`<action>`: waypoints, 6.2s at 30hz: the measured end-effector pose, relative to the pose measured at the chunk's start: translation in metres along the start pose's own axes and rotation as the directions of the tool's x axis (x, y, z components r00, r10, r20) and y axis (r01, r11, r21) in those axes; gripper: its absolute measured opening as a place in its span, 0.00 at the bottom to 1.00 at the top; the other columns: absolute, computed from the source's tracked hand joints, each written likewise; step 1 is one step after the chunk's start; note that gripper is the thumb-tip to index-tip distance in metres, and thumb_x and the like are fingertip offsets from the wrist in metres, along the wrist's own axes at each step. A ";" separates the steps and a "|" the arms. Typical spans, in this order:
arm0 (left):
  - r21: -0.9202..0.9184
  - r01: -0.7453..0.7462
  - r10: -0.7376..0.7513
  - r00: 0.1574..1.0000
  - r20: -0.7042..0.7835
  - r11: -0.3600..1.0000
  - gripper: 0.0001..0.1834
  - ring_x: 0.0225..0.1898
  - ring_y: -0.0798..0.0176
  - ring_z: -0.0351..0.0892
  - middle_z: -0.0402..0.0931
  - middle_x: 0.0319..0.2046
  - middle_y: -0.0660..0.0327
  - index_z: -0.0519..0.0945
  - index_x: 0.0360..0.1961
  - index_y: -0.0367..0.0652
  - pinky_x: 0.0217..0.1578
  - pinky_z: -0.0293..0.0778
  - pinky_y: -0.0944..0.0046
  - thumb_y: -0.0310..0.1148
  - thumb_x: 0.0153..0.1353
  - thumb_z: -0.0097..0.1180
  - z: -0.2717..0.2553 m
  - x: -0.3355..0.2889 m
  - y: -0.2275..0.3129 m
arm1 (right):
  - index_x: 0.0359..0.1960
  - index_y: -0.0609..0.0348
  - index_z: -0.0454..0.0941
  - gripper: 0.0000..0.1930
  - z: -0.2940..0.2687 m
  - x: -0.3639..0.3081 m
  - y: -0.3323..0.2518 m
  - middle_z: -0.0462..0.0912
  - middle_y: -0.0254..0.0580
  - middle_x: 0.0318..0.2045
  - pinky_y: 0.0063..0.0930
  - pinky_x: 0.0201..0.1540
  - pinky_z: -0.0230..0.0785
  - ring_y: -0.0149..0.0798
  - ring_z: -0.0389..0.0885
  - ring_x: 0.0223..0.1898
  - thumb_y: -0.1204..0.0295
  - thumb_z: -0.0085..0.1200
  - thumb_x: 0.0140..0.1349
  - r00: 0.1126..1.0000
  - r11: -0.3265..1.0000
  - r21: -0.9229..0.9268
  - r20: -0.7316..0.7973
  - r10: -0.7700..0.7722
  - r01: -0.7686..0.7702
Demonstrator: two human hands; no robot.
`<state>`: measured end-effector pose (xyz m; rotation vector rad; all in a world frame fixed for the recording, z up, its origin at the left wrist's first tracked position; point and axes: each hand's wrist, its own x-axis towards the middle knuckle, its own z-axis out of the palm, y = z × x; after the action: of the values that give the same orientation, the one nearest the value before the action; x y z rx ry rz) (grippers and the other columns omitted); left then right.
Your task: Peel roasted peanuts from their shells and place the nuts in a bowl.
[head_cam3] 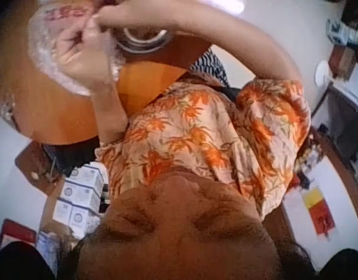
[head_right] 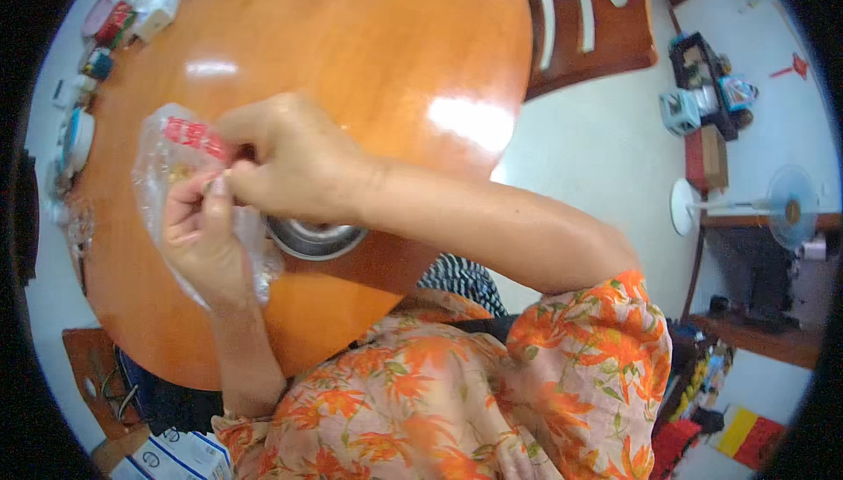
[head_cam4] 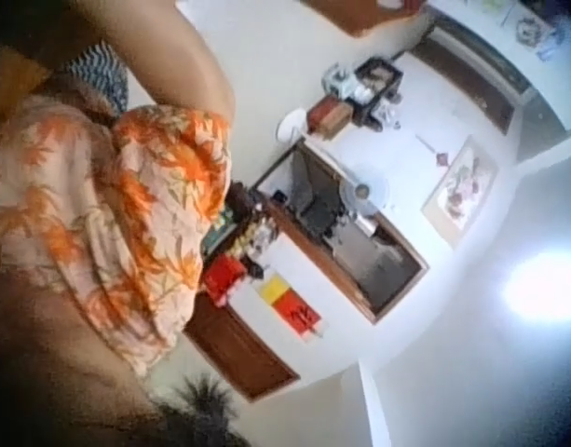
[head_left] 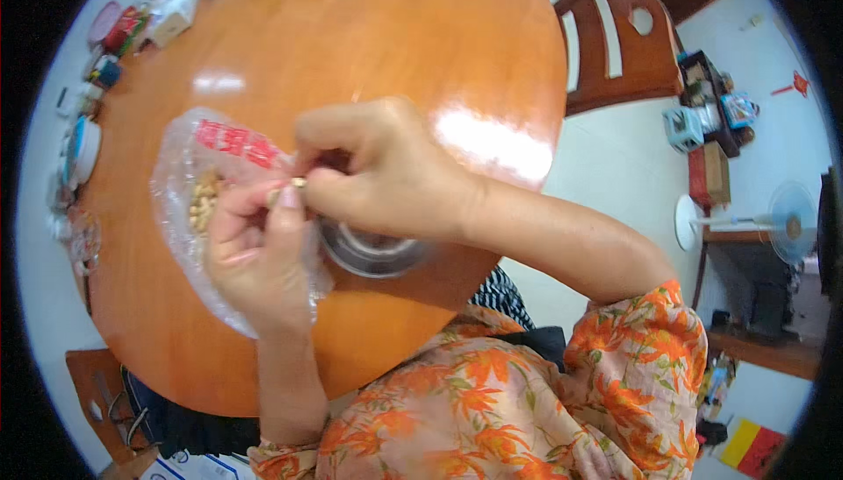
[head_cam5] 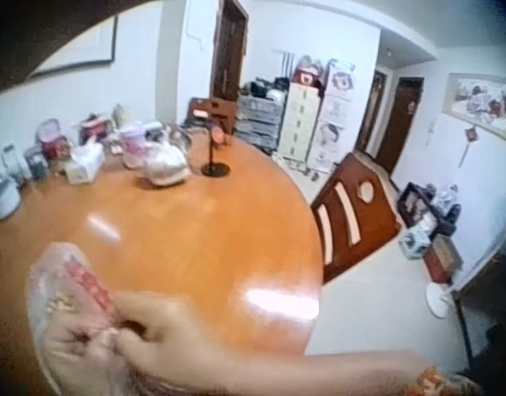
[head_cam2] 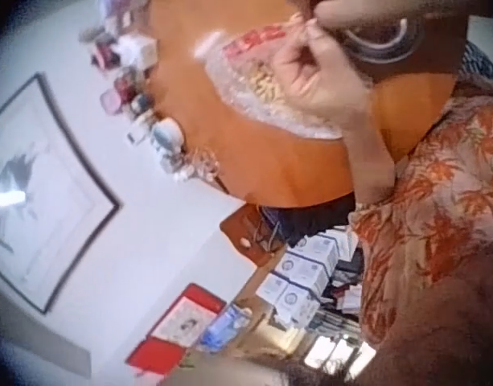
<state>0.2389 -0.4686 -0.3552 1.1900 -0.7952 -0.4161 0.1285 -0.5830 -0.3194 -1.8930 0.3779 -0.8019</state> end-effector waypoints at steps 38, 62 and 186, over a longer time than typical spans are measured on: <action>0.343 0.108 -0.152 0.983 0.104 0.933 0.13 0.35 0.65 0.83 0.83 0.35 0.54 0.80 0.49 0.28 0.37 0.78 0.69 0.22 0.64 0.54 0.003 0.046 -0.023 | 0.39 0.62 0.82 0.08 -0.031 0.041 0.056 0.82 0.37 0.35 0.26 0.43 0.71 0.31 0.80 0.39 0.75 0.64 0.59 0.980 0.964 0.255 0.163 -0.112 0.068; 0.488 -0.033 -0.123 0.951 0.285 0.872 0.10 0.27 0.65 0.76 0.74 0.21 0.57 0.78 0.31 0.33 0.29 0.70 0.63 0.28 0.68 0.54 -0.017 0.036 0.029 | 0.33 0.57 0.77 0.11 -0.022 0.045 0.006 0.77 0.42 0.29 0.39 0.31 0.71 0.48 0.78 0.30 0.69 0.66 0.52 0.809 0.740 -0.345 0.363 -0.463 0.578; -0.304 0.357 -0.321 0.933 0.160 0.883 0.04 0.32 0.65 0.83 0.85 0.34 0.55 0.83 0.39 0.38 0.33 0.80 0.69 0.23 0.66 0.56 -0.013 0.025 0.009 | 0.37 0.64 0.81 0.07 -0.018 0.040 0.031 0.81 0.47 0.31 0.33 0.35 0.74 0.47 0.83 0.34 0.81 0.61 0.57 0.825 0.857 0.120 0.235 -0.514 0.500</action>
<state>0.2643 -0.4734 -0.3410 0.9959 -0.5752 -0.8758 0.1483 -0.6325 -0.3276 -2.0424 -0.3321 -0.8775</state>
